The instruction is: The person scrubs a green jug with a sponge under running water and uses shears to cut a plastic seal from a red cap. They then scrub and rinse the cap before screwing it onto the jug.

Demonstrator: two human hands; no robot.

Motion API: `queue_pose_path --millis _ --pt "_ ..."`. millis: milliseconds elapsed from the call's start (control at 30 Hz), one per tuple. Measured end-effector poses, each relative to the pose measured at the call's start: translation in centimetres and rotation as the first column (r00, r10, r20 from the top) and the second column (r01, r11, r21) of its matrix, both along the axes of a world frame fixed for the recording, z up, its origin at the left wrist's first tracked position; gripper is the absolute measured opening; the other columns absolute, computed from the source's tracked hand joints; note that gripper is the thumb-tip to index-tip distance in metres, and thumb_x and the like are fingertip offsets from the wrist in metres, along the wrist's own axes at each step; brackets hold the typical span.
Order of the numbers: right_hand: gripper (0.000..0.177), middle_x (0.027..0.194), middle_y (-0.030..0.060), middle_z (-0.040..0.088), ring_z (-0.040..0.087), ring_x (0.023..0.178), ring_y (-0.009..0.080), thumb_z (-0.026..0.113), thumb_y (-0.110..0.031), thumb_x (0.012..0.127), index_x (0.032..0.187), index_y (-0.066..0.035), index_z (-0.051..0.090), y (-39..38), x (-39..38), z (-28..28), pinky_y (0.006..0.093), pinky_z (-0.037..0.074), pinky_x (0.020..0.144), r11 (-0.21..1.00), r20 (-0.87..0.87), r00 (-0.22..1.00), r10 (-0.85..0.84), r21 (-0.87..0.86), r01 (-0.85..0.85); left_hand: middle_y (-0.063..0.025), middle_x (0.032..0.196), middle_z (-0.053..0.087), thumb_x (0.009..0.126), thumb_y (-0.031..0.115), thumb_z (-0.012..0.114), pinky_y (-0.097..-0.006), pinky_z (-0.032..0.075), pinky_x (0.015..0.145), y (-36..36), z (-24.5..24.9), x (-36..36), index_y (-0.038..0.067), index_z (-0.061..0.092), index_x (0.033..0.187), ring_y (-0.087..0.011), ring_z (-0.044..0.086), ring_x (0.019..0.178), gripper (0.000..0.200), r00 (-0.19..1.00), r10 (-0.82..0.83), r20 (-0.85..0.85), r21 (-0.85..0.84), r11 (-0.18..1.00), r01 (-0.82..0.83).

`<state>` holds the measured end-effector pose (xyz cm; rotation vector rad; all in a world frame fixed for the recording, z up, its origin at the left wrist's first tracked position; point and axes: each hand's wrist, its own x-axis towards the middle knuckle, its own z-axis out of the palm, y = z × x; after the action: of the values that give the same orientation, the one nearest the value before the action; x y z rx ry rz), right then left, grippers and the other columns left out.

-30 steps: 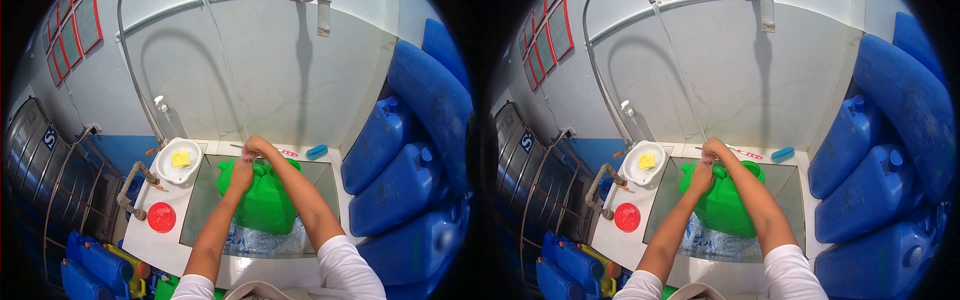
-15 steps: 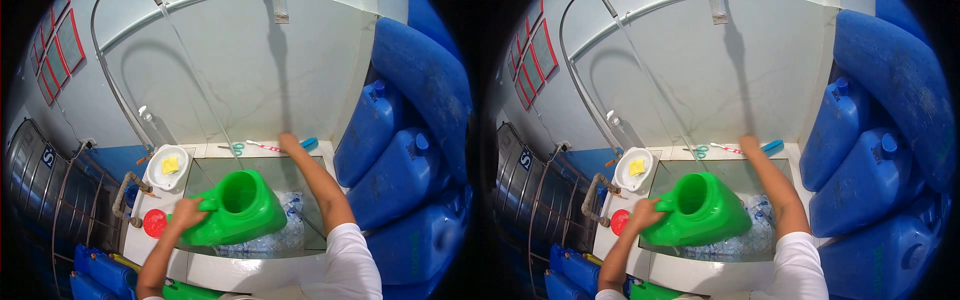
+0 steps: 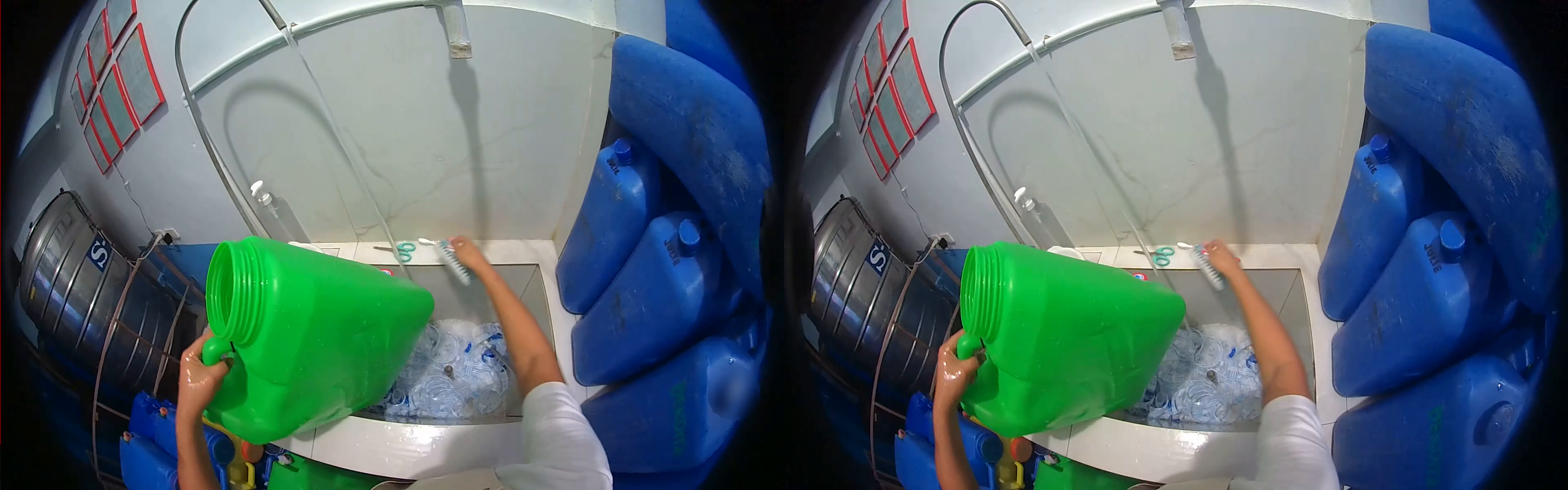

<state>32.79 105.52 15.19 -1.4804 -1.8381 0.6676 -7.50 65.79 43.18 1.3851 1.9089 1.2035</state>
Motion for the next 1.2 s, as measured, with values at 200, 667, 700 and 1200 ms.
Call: queue_pose_path --millis 200,667,700,1200 --pt "0.034 0.103 0.0113 0.063 0.063 0.082 0.0168 0.055 -0.031 0.088 0.108 -0.003 0.059 -9.0 -11.0 -10.0 0.0327 0.055 0.068 0.493 -0.929 0.325 -0.179 -0.37 -0.787 -0.0028 0.071 0.06 0.069 -0.002 0.057 -0.0208 0.035 0.038 -1.7 -5.6 -0.1 -0.002 0.057 0.111 -0.0065 0.047 0.044 0.042 0.979 0.142 0.144 0.083 0.984 -0.155" --pt "0.031 0.088 0.016 0.065 0.065 0.074 0.0245 0.049 -0.028 0.088 0.096 -0.001 0.061 -9.6 -9.3 -9.6 0.0421 0.054 0.066 0.538 -0.834 0.417 -0.361 -0.551 -0.637 -0.0058 0.069 0.058 0.069 -0.005 0.051 -0.0249 0.036 0.035 -1.8 -7.7 2.1 -0.004 0.055 0.109 -0.0103 0.047 0.04 0.04 0.94 0.16 0.301 -0.06 0.987 -0.149" --pt "0.031 0.088 0.0162 0.065 0.065 0.074 0.0246 0.049 -0.028 0.087 0.096 -0.001 0.061 -13.2 -9.9 -12.8 0.0421 0.054 0.066 0.526 -0.823 0.437 -0.364 -0.568 -0.633 -0.0058 0.069 0.058 0.069 -0.005 0.051 -0.0249 0.036 0.035 -1.8 -7.6 2.0 -0.004 0.055 0.109 -0.0103 0.047 0.04 0.04 0.939 0.16 0.304 -0.054 0.987 -0.15" --pt "0.035 0.086 0.0187 0.064 0.064 0.074 0.0269 0.051 -0.031 0.086 0.096 0.001 0.062 -18.7 -8.3 -17.6 0.0428 0.052 0.064 0.483 -0.772 0.535 -0.344 -0.634 -0.604 -0.0048 0.065 0.057 0.069 -0.006 0.049 -0.0249 0.036 0.034 -0.6 -7.2 1.8 -0.003 0.057 0.105 -0.0104 0.046 0.039 0.037 0.94 0.145 0.309 -0.103 0.988 -0.119"
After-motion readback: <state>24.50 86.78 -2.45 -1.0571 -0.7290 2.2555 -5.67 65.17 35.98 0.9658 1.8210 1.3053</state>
